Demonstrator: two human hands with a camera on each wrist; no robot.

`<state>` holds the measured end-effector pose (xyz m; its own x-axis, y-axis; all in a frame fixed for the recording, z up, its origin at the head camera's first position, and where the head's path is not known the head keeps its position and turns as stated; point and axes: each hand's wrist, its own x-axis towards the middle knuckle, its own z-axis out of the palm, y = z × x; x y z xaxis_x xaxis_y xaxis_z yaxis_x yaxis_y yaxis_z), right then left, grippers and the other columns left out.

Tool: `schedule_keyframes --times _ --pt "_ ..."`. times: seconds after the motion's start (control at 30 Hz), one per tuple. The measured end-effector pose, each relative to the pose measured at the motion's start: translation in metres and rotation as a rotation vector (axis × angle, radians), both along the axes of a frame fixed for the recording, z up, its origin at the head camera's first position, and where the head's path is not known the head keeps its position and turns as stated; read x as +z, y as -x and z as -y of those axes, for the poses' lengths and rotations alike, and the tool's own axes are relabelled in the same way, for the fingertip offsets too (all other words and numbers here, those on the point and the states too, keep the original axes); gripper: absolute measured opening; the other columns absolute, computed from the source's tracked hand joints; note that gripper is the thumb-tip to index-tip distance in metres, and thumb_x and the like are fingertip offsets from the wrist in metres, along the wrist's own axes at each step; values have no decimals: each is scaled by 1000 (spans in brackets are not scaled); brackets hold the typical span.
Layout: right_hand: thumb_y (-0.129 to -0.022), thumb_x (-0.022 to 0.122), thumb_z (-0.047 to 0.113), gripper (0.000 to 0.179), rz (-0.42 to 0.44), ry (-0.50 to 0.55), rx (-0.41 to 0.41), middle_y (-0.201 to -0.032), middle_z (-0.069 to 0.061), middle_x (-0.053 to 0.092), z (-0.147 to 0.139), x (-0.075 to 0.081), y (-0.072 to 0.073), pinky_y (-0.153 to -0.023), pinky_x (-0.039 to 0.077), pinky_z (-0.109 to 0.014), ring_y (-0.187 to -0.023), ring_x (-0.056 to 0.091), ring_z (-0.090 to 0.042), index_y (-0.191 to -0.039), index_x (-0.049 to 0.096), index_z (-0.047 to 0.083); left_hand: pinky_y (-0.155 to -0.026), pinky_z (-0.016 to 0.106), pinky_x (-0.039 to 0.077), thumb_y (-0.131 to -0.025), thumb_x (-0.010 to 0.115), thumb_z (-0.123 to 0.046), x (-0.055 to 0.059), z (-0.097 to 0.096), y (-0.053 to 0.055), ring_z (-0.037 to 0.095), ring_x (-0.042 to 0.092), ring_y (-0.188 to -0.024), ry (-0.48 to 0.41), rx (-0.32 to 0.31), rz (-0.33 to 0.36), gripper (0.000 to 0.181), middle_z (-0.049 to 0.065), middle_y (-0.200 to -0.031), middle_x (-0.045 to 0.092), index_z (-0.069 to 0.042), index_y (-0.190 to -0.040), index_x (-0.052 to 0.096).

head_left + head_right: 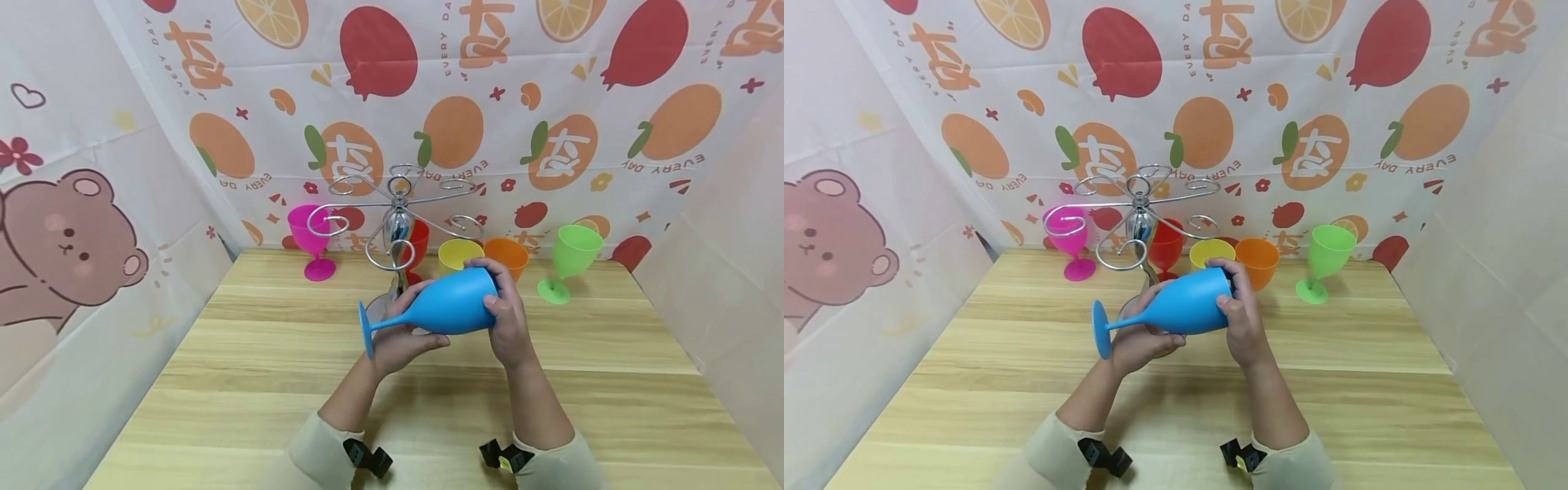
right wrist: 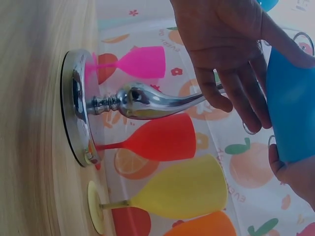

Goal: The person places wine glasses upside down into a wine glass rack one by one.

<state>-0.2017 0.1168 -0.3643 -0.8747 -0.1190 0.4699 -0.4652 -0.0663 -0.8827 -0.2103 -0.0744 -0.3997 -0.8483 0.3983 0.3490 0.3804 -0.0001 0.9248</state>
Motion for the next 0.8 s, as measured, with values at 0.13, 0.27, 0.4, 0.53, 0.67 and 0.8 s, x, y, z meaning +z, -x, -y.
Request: schedule_keyframes --times 0.13,0.27,0.4,0.53,0.67,0.8 --pt "-88 36 22 47 10 15 23 -139 -2 42 -1 -1 -1 -91 46 -44 -123 39 -32 -134 44 16 -99 52 49 -83 78 -27 2 1 0 37 42 -134 6 3 -28 75 9 -148 43 -20 -146 39" --pt "-89 36 23 45 2 28 68 -140 -4 42 -3 -1 -1 -91 48 -38 -124 38 -34 -133 44 22 -99 53 49 -81 79 -32 4 4 -2 36 43 -134 10 26 -75 74 8 -147 46 -19 -144 41" --pt "-89 37 20 46 -29 52 125 -141 -7 41 -5 0 0 -92 49 -37 -125 38 -35 -134 44 23 -98 52 50 -79 78 -39 7 7 -2 34 47 -131 12 68 -176 74 8 -143 51 -17 -142 45" --pt "-85 40 17 48 -49 75 177 -139 -6 43 -5 0 0 -91 50 -37 -125 38 -35 -132 45 25 -98 50 50 -79 76 -47 9 10 -2 33 52 -129 -12 87 -281 77 11 -141 55 -12 -141 47" --pt "-85 51 22 42 -60 89 215 -136 -4 45 -6 0 -1 -91 51 -37 -126 39 -33 -127 48 28 -98 49 51 -78 74 -52 12 13 -5 35 53 -129 -40 74 -301 83 15 -140 55 -5 -141 47" --pt "-83 68 36 45 -72 105 259 -134 -2 48 -8 -1 1 -90 52 -36 -125 40 -31 -123 49 30 -98 49 51 -77 75 -53 17 15 -8 35 50 -131 -79 20 -229 86 14 -142 53 -6 -142 45"
